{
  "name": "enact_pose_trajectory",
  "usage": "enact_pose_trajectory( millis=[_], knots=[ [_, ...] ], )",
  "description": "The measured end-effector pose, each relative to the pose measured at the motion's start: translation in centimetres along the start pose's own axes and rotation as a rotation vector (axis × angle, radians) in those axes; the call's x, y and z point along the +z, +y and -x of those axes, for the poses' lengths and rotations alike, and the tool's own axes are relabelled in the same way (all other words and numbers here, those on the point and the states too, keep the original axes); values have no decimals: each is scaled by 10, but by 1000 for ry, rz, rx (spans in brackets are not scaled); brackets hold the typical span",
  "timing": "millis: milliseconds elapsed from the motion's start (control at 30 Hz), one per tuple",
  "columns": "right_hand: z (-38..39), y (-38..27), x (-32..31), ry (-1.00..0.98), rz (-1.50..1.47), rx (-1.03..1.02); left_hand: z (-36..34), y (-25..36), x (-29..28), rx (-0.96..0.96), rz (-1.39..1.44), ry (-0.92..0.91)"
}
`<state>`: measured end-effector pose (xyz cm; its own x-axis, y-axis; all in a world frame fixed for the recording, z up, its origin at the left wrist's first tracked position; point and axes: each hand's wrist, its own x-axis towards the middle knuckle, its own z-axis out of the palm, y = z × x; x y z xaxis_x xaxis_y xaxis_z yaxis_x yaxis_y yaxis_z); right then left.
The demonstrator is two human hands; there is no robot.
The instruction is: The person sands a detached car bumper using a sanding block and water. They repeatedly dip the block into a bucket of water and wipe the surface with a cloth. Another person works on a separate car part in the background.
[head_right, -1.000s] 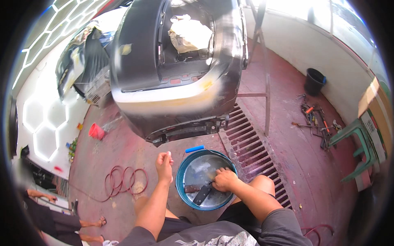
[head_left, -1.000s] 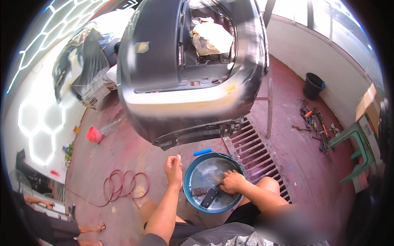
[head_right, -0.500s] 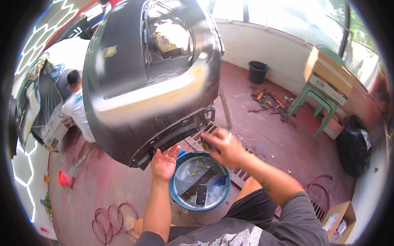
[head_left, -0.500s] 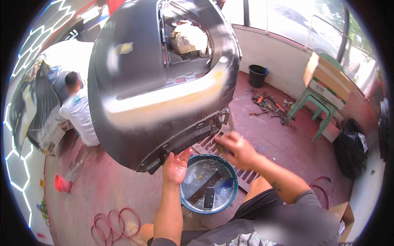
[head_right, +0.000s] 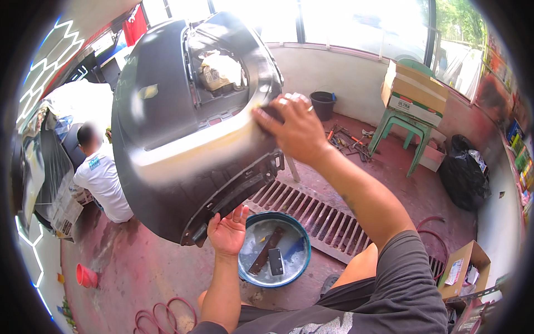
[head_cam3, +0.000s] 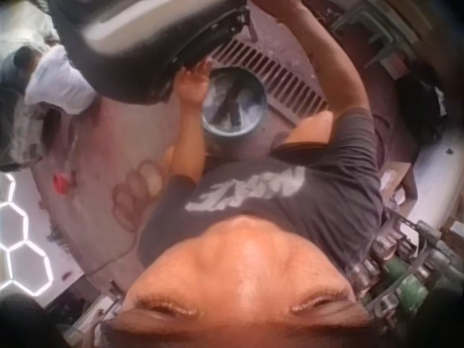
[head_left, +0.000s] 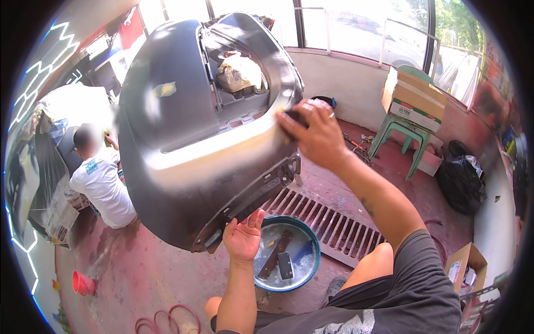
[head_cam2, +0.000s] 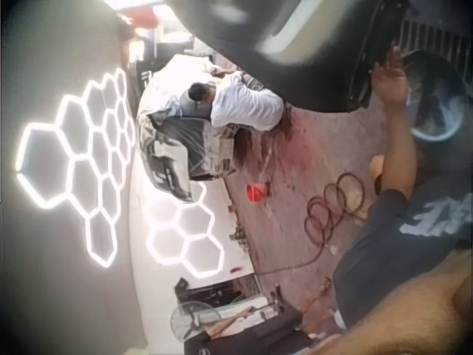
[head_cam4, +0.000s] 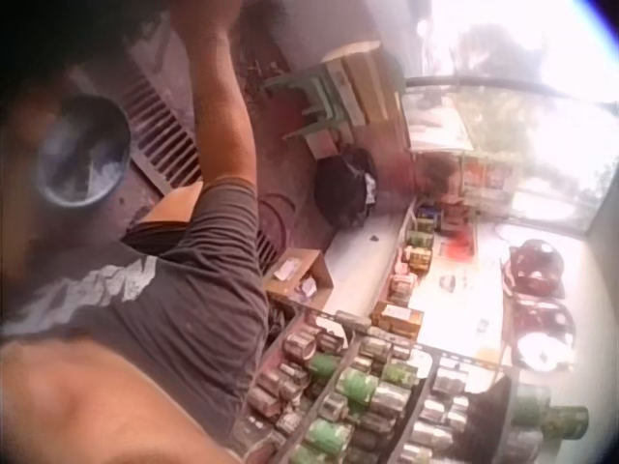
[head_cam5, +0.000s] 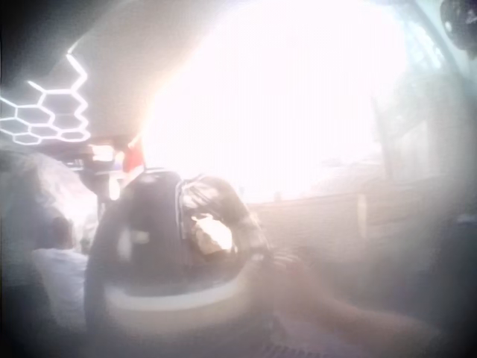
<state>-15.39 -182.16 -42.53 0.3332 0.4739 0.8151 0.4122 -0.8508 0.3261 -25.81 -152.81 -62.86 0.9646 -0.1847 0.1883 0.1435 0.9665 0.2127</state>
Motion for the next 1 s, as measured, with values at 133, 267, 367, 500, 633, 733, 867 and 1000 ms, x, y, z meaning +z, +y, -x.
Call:
enact_pose_trajectory(
  millis=[133,267,367,500,633,733,867,1000],
  knots=[
    [-1,10,1,83,25,-99,-6,-4,-1,9,-44,-26],
    [-16,35,-1,93,10,13,-8,-12,0,54,-50,-77],
    [-7,1,2,71,-171,-49,-8,-14,12,81,-45,-38],
    [-9,46,7,146,-66,7,-9,-13,3,81,-87,-10],
    [-5,21,18,195,-115,-170,-9,-15,7,106,-110,-22],
    [-6,45,24,269,-80,-180,-9,-15,8,111,-112,-4],
    [-2,38,28,305,-110,-120,-6,-21,17,99,-118,13],
    [-13,50,20,300,-116,-142,-6,-12,12,99,-124,30]
  ],
)
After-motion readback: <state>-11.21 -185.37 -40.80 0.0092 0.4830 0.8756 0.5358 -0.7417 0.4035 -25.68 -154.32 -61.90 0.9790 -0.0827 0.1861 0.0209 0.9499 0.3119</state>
